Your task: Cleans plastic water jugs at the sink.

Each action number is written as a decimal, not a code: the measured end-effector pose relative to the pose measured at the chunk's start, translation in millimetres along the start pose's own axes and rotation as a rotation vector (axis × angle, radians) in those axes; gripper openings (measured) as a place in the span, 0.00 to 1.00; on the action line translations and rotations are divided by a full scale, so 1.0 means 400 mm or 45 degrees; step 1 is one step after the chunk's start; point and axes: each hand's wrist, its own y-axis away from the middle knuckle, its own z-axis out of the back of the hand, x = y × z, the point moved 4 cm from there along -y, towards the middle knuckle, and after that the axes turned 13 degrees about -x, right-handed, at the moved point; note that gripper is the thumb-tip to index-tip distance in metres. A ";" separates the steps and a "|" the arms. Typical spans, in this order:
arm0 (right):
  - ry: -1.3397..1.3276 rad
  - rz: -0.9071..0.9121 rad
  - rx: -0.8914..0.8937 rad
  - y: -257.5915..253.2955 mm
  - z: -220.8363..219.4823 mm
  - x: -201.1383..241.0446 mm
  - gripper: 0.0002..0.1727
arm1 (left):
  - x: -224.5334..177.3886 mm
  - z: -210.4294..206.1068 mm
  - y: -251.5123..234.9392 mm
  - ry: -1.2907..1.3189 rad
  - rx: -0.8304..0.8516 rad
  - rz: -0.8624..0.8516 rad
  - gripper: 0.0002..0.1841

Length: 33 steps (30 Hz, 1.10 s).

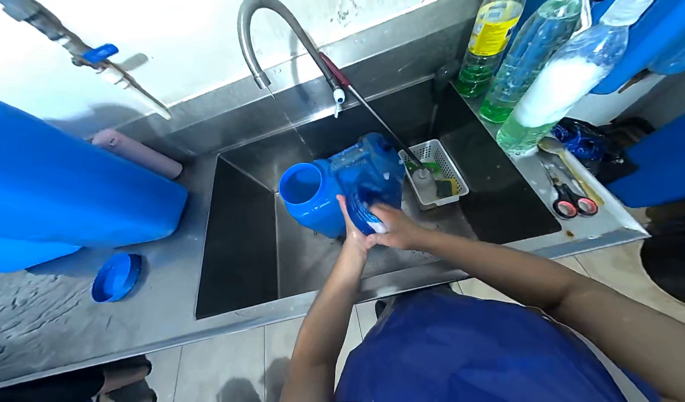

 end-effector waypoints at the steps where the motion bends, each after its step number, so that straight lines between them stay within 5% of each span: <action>1: -0.156 -0.033 0.008 0.005 0.011 -0.002 0.27 | 0.007 0.012 -0.010 0.021 -0.142 0.022 0.44; 4: -0.576 -0.225 -0.262 0.001 0.065 -0.049 0.13 | -0.015 0.039 -0.004 -0.014 -0.220 0.080 0.35; 8: -0.470 -0.567 -0.686 -0.014 0.157 -0.194 0.21 | -0.125 0.063 0.047 0.004 -0.100 -0.220 0.21; 12: 0.015 0.132 -0.873 0.000 -0.027 -0.038 0.14 | -0.083 0.024 0.054 -0.317 -0.055 -0.248 0.20; 14: 0.308 0.202 -0.866 -0.026 -0.072 0.031 0.15 | -0.064 0.000 0.081 -0.395 -0.041 -0.330 0.18; 17: 0.274 -0.136 -0.803 -0.111 0.003 -0.016 0.18 | -0.067 0.018 0.107 -0.519 0.164 -0.454 0.20; 22: 0.245 0.243 -1.017 -0.016 -0.132 0.083 0.13 | -0.110 0.056 0.107 -0.679 0.130 -0.714 0.12; 25: 0.147 -0.106 -0.843 -0.075 -0.064 0.025 0.17 | -0.103 0.067 0.116 -0.786 0.150 -0.843 0.15; 30: 0.199 0.287 -1.054 -0.021 -0.147 0.097 0.15 | -0.131 0.079 0.104 -1.035 0.044 -0.845 0.13; 33: -0.373 -0.313 -0.839 -0.102 -0.068 0.001 0.17 | -0.105 0.056 0.141 -1.129 0.179 -1.177 0.16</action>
